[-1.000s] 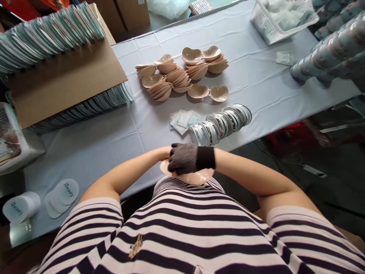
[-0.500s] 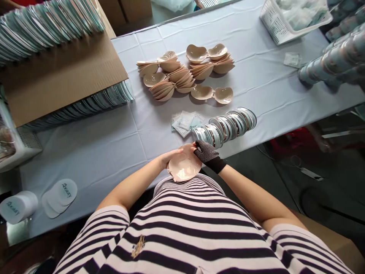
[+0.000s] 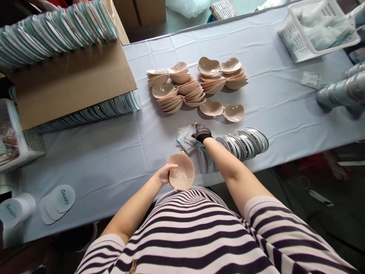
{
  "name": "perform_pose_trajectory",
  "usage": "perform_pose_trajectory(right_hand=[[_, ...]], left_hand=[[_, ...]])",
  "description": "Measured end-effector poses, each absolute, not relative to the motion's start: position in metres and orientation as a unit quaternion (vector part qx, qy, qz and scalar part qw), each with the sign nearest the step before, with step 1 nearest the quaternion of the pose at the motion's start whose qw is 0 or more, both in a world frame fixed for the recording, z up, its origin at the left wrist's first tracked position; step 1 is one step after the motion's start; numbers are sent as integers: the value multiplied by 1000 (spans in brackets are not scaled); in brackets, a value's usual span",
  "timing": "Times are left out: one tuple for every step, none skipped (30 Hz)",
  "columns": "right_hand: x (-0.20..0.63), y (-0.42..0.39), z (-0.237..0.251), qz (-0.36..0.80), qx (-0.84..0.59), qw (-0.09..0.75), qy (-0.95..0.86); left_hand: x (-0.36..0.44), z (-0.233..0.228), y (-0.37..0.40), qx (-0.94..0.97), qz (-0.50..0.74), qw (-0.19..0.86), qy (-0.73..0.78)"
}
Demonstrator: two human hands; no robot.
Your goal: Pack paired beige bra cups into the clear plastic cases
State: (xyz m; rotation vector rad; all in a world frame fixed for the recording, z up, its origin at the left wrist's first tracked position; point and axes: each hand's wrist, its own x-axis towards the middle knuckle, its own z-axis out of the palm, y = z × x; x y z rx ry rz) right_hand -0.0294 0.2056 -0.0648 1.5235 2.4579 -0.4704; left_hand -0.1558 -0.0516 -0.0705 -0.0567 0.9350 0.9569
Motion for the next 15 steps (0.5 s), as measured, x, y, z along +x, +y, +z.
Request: perform_pose_trajectory(right_hand=[[-34,213,-69,-147,525,126,829],[-36,218,-73,-137,529,137,826],[-38,221,-77,-132,528,143,827],[-38,222,-80,-130,524,145,830],[-38,223,-82,-130,518,145,833],[-37,223,-84,-129,513,146,836],[-36,224,-85,-129,509,147,838],[-36,224,-85,-130,506,147,840],[-36,223,-84,-130,503,143,842],[-36,222,-81,-131,501,135,845],[-36,219,-76,-131,499,127,847],[-37,214,-68,-133,492,110,853],[-37,207,-59,-139,474,83,866],[-36,196,-48,-149,443,44,883],[-36,183,-37,-160,401,-4,902]], left_hand=[[-157,-73,-50,-53,451,779,432],[-158,-76,-47,-75,460,771,433],[-159,-79,-45,-92,470,763,434],[-160,-81,-42,-104,480,757,431],[-160,-84,-39,-113,490,754,423],[-161,-87,-36,-120,498,752,414],[-162,-89,-34,-127,505,752,405],[-162,-91,-31,-133,510,751,398],[-163,-93,-29,-139,515,748,395],[-164,-94,-27,-145,520,742,397],[-165,-94,-26,-148,527,734,402],[-166,-93,-25,-147,533,727,406],[-166,-91,-25,-143,539,722,409],[-166,-89,-25,-135,545,719,410],[-165,-85,-24,-124,551,719,405]])
